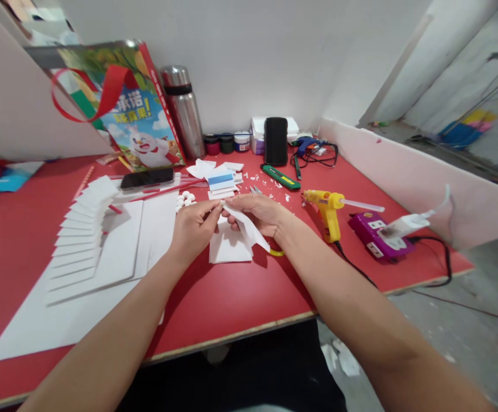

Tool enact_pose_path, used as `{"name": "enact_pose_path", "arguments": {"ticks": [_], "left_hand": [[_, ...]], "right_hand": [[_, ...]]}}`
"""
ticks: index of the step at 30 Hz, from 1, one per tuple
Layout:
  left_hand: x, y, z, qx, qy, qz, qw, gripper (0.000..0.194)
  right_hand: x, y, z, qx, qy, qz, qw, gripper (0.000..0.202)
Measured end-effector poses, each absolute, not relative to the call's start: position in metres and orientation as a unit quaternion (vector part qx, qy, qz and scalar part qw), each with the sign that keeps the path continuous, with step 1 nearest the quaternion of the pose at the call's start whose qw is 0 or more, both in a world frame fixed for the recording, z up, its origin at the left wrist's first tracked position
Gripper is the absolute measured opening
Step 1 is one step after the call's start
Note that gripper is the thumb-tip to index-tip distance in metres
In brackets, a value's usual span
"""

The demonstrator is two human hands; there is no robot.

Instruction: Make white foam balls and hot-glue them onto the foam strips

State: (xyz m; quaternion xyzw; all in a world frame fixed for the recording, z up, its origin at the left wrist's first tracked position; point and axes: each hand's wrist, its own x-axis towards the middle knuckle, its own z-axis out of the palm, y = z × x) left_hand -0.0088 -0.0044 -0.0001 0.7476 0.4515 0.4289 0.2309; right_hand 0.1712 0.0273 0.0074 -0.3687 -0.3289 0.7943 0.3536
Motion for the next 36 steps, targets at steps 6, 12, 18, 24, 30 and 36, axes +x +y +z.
{"name": "enact_pose_path", "arguments": {"ticks": [6, 12, 18, 24, 30, 36], "left_hand": [[-0.010, -0.003, -0.002, 0.716, 0.465, 0.444, 0.273, 0.022], [-0.009, -0.002, -0.002, 0.686, 0.492, 0.438, 0.310, 0.022], [-0.008, -0.005, -0.003, 0.734, 0.482, 0.415, 0.239, 0.026], [-0.007, -0.005, -0.005, 0.813, 0.468, 0.343, 0.033, 0.029], [-0.006, -0.007, 0.000, 0.829, 0.490, 0.249, -0.099, 0.029], [-0.009, -0.005, 0.001, 0.834, 0.493, 0.223, -0.106, 0.033]], "right_hand": [[0.169, 0.026, 0.006, -0.371, -0.360, 0.770, 0.374, 0.011], [0.164, 0.020, 0.012, -0.398, -0.402, 0.723, 0.395, 0.016], [0.156, 0.016, 0.010, -0.434, -0.453, 0.648, 0.432, 0.021], [0.148, 0.013, 0.005, -0.452, -0.512, 0.551, 0.480, 0.020], [0.152, 0.012, 0.004, -0.449, -0.585, 0.478, 0.477, 0.014], [0.152, 0.013, 0.003, -0.428, -0.557, 0.529, 0.476, 0.014]]}}
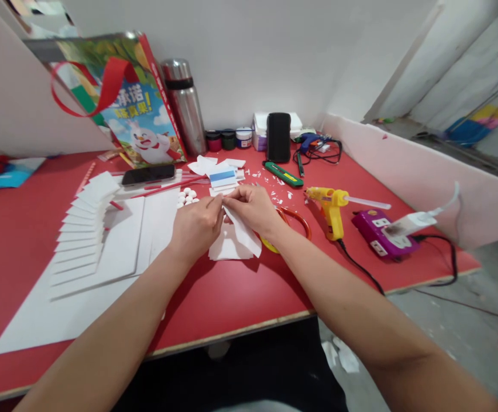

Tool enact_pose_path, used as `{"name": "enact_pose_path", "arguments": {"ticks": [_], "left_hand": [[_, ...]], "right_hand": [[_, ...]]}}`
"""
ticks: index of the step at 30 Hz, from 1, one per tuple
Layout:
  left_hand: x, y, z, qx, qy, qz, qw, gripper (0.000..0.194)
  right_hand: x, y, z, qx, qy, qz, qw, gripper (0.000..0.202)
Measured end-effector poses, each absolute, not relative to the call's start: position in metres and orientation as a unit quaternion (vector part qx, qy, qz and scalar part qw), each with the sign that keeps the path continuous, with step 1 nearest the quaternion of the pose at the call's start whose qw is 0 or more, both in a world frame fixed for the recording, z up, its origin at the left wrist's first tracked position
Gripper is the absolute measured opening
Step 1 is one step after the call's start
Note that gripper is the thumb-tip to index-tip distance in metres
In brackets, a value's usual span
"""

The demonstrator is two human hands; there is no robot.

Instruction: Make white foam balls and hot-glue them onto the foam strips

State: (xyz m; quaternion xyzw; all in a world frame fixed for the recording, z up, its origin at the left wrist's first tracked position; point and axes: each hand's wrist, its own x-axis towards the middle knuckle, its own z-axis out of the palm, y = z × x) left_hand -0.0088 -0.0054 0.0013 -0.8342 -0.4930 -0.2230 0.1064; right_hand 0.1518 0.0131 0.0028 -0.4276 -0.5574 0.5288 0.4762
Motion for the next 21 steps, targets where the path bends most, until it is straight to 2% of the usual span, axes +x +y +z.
{"name": "enact_pose_path", "arguments": {"ticks": [3, 9, 11, 15, 21], "left_hand": [[-0.011, -0.004, 0.000, -0.836, -0.470, -0.282, 0.038, 0.032], [-0.014, 0.003, -0.004, -0.762, -0.417, -0.427, -0.249, 0.028], [-0.015, 0.005, -0.004, -0.740, -0.407, -0.450, -0.291, 0.026], [-0.015, 0.004, -0.002, -0.771, -0.407, -0.430, -0.234, 0.027], [-0.011, 0.000, 0.001, -0.824, -0.406, -0.375, -0.120, 0.027]], "right_hand": [[0.153, 0.014, 0.003, -0.428, -0.546, 0.536, 0.481, 0.014], [0.160, 0.016, 0.006, -0.408, -0.608, 0.483, 0.480, 0.015], [0.162, 0.016, 0.007, -0.401, -0.619, 0.483, 0.472, 0.014], [0.164, 0.017, 0.009, -0.406, -0.632, 0.482, 0.451, 0.015], [0.165, 0.018, 0.007, -0.431, -0.679, 0.410, 0.430, 0.018]]}}
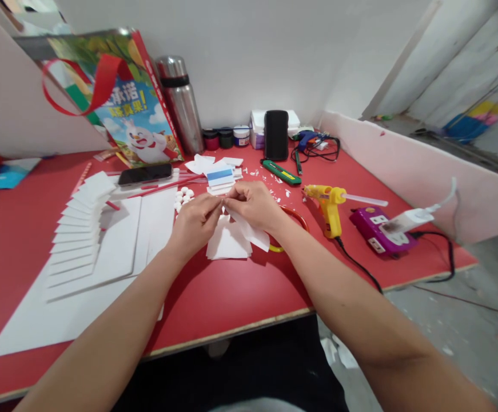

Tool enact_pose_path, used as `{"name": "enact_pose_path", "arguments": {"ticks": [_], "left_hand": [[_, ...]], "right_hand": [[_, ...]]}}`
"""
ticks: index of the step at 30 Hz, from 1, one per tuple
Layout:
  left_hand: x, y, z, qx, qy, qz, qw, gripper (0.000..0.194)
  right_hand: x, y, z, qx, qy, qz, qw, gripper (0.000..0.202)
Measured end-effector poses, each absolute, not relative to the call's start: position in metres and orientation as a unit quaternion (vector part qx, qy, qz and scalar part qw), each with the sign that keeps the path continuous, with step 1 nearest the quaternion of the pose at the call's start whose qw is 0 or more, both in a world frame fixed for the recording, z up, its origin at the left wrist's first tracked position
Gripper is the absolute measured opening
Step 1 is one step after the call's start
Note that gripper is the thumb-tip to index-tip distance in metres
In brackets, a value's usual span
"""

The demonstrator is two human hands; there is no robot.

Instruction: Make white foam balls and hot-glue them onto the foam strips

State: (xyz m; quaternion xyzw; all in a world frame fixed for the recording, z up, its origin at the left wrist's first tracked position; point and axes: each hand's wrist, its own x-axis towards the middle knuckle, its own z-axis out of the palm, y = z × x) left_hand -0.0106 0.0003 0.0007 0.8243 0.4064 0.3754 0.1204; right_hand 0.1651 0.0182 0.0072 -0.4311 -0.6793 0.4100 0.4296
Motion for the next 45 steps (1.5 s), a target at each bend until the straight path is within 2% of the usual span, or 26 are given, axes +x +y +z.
{"name": "enact_pose_path", "arguments": {"ticks": [2, 5, 8, 11, 14, 18, 21, 28, 33, 36, 40, 45], "left_hand": [[-0.010, 0.001, 0.000, 0.816, 0.401, 0.400, 0.114, 0.027], [-0.010, 0.001, 0.000, 0.791, 0.400, 0.444, 0.136, 0.026], [-0.011, 0.001, 0.001, 0.776, 0.406, 0.459, 0.152, 0.026], [-0.013, 0.001, 0.002, 0.764, 0.418, 0.467, 0.154, 0.026], [-0.013, 0.002, 0.002, 0.758, 0.424, 0.470, 0.156, 0.027], [-0.011, 0.001, 0.002, 0.763, 0.423, 0.465, 0.148, 0.028], [-0.009, 0.000, 0.002, 0.764, 0.428, 0.466, 0.128, 0.027], [-0.006, -0.002, -0.006, 0.801, 0.435, 0.409, -0.031, 0.026], [-0.009, 0.000, -0.009, 0.819, 0.448, 0.333, -0.135, 0.027], [-0.009, 0.000, -0.009, 0.819, 0.450, 0.316, -0.162, 0.030], [-0.005, -0.005, -0.006, 0.814, 0.441, 0.361, -0.109, 0.032], [-0.004, -0.006, 0.001, 0.766, 0.420, 0.477, 0.096, 0.028]], "right_hand": [[0.165, 0.018, 0.008, -0.434, -0.664, 0.422, 0.438, 0.020], [0.164, 0.018, 0.013, -0.435, -0.549, 0.561, 0.442, 0.023], [0.165, 0.019, 0.016, -0.388, -0.410, 0.731, 0.383, 0.026], [0.165, 0.019, 0.018, -0.343, -0.375, 0.787, 0.350, 0.024], [0.163, 0.018, 0.016, -0.356, -0.402, 0.754, 0.379, 0.018], [0.159, 0.018, 0.012, -0.398, -0.469, 0.669, 0.418, 0.025], [0.157, 0.018, 0.007, -0.424, -0.529, 0.576, 0.457, 0.022], [0.150, 0.013, 0.000, -0.451, -0.639, 0.363, 0.506, 0.011], [0.150, 0.008, 0.002, -0.434, -0.687, 0.304, 0.497, 0.017], [0.150, 0.007, 0.002, -0.433, -0.690, 0.295, 0.499, 0.022], [0.152, 0.008, 0.001, -0.429, -0.667, 0.320, 0.518, 0.016], [0.155, 0.010, 0.004, -0.411, -0.660, 0.354, 0.520, 0.013]]}}
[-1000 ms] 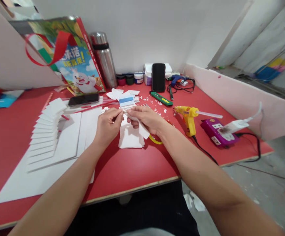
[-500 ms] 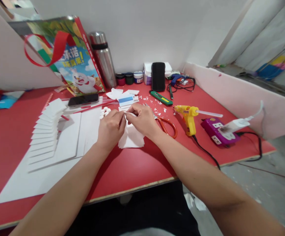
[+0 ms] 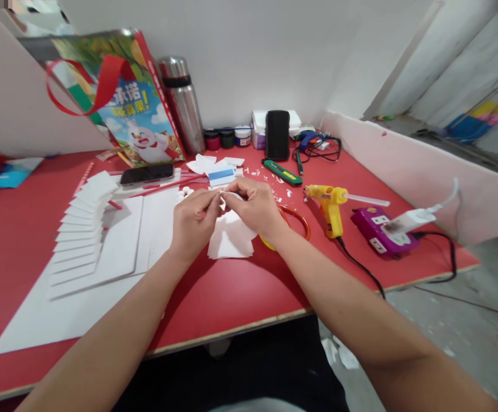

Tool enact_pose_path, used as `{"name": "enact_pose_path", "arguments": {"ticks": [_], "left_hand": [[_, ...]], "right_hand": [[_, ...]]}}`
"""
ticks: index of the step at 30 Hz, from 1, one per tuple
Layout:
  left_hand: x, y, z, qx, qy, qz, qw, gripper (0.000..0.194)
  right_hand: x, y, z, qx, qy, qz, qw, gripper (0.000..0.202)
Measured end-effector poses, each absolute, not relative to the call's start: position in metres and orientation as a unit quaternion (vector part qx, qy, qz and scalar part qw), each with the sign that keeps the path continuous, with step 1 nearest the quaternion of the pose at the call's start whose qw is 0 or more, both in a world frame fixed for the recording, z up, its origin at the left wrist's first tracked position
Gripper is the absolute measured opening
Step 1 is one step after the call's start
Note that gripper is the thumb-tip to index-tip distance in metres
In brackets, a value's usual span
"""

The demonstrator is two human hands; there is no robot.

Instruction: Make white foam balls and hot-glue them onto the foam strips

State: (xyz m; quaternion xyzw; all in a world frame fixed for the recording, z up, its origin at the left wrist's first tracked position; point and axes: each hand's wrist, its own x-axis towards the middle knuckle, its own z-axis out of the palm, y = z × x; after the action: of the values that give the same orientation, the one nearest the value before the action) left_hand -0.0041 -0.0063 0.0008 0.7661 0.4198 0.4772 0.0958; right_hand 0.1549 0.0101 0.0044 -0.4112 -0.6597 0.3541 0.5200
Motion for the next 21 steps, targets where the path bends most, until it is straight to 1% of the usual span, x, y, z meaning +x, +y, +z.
{"name": "enact_pose_path", "arguments": {"ticks": [4, 6, 7, 11, 14, 16, 19, 21], "left_hand": [[-0.0080, -0.0004, -0.0003, 0.681, 0.408, 0.536, 0.285, 0.016], [-0.0100, 0.0021, -0.0014, 0.653, 0.406, 0.542, 0.340, 0.016], [-0.0109, 0.0028, -0.0016, 0.650, 0.407, 0.540, 0.348, 0.017], [-0.0119, 0.0035, -0.0010, 0.661, 0.420, 0.535, 0.318, 0.016], [-0.0101, 0.0033, -0.0006, 0.636, 0.428, 0.547, 0.335, 0.014], [-0.0087, 0.0030, -0.0007, 0.625, 0.433, 0.552, 0.342, 0.013], [-0.0077, 0.0009, -0.0007, 0.658, 0.442, 0.535, 0.293, 0.015], [-0.0075, -0.0014, -0.0005, 0.701, 0.447, 0.512, 0.218, 0.020]], "right_hand": [[0.1600, 0.0110, 0.0083, -0.406, -0.677, 0.366, 0.493, 0.013], [0.1621, 0.0106, 0.0099, -0.400, -0.685, 0.372, 0.481, 0.014], [0.1627, 0.0103, 0.0107, -0.394, -0.689, 0.377, 0.477, 0.014], [0.1619, 0.0100, 0.0133, -0.373, -0.669, 0.425, 0.482, 0.015], [0.1601, 0.0112, 0.0142, -0.351, -0.606, 0.508, 0.502, 0.016], [0.1590, 0.0117, 0.0141, -0.338, -0.577, 0.540, 0.511, 0.017], [0.1569, 0.0105, 0.0122, -0.355, -0.587, 0.517, 0.512, 0.017], [0.1550, 0.0084, 0.0098, -0.374, -0.605, 0.484, 0.510, 0.016]]}}
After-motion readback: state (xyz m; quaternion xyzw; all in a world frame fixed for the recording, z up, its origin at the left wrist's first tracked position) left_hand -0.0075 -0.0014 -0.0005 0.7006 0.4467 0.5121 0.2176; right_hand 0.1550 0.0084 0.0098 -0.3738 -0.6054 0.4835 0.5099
